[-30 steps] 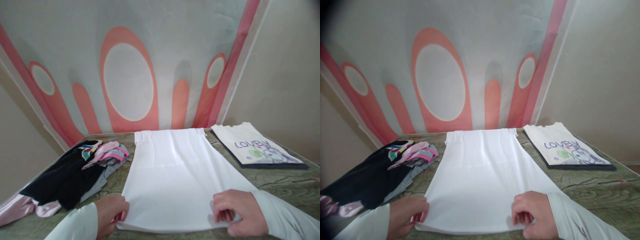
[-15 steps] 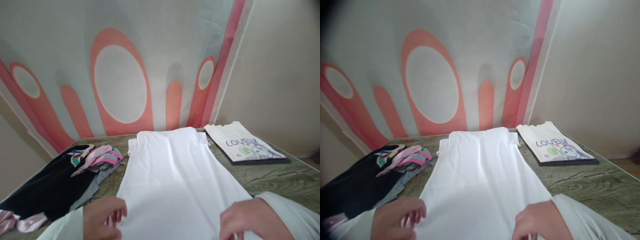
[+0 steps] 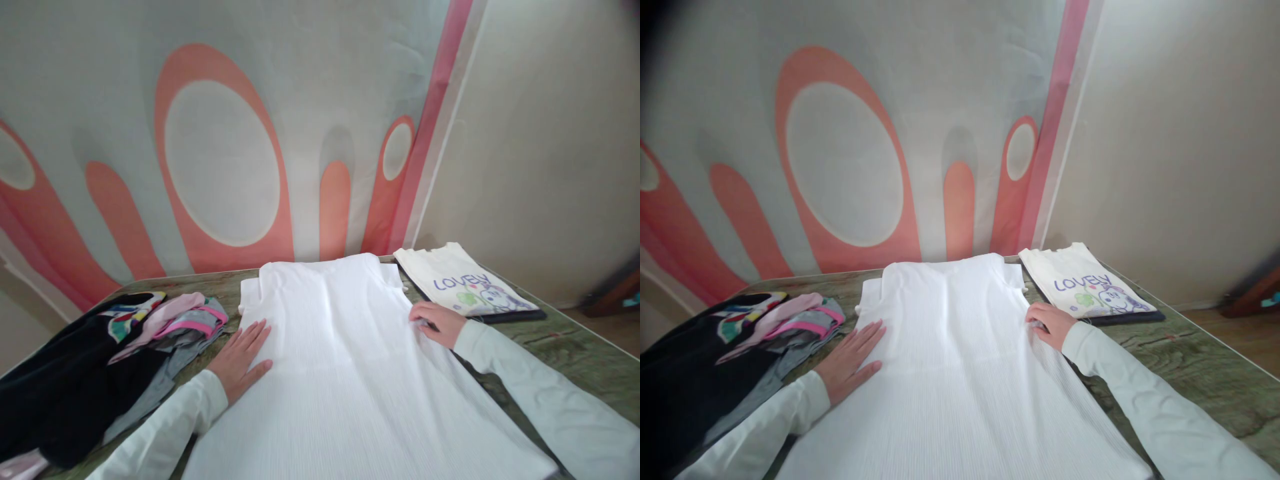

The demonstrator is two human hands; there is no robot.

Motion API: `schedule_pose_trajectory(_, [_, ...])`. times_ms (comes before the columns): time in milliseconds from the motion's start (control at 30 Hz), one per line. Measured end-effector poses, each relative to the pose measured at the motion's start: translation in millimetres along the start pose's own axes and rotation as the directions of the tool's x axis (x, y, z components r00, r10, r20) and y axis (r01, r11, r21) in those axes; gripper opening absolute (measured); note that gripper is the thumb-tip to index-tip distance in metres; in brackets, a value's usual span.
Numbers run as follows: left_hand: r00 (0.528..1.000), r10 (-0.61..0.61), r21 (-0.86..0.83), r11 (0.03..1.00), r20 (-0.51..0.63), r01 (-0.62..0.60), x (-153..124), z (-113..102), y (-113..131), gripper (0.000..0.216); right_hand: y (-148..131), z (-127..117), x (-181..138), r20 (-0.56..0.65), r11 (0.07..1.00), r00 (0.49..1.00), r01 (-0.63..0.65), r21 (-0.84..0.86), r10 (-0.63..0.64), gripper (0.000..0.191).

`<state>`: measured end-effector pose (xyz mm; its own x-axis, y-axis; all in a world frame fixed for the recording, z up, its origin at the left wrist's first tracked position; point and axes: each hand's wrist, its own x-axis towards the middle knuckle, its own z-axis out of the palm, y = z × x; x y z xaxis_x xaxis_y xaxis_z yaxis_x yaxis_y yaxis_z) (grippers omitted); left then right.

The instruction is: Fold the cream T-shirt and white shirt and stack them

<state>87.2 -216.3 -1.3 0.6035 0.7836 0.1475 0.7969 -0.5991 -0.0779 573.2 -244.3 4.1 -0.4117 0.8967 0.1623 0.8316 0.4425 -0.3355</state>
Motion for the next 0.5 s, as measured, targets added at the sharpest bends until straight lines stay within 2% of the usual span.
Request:
schedule_pose_trajectory(233, [0.999,-0.012,-0.019,1.0,0.04,0.013,-8.1,-1.4,-7.3,0.066,3.8,-14.6,-3.7,0.103,0.997,0.992,-0.066,-0.027,0.069,0.016])
schedule_pose_trajectory(367, [0.995,-0.04,-0.049,0.998,0.088,0.044,5.0,-7.2,-7.9,0.067,9.0,-17.9,15.7,0.025,0.993,0.994,-0.105,-0.047,0.107,0.028])
schedule_pose_trajectory(500, [0.989,-0.057,-0.048,0.997,0.134,0.064,34.3,-14.0,2.3,0.071,14.8,-1.1,45.2,-0.057,0.977,0.993,-0.113,-0.178,0.104,0.043])
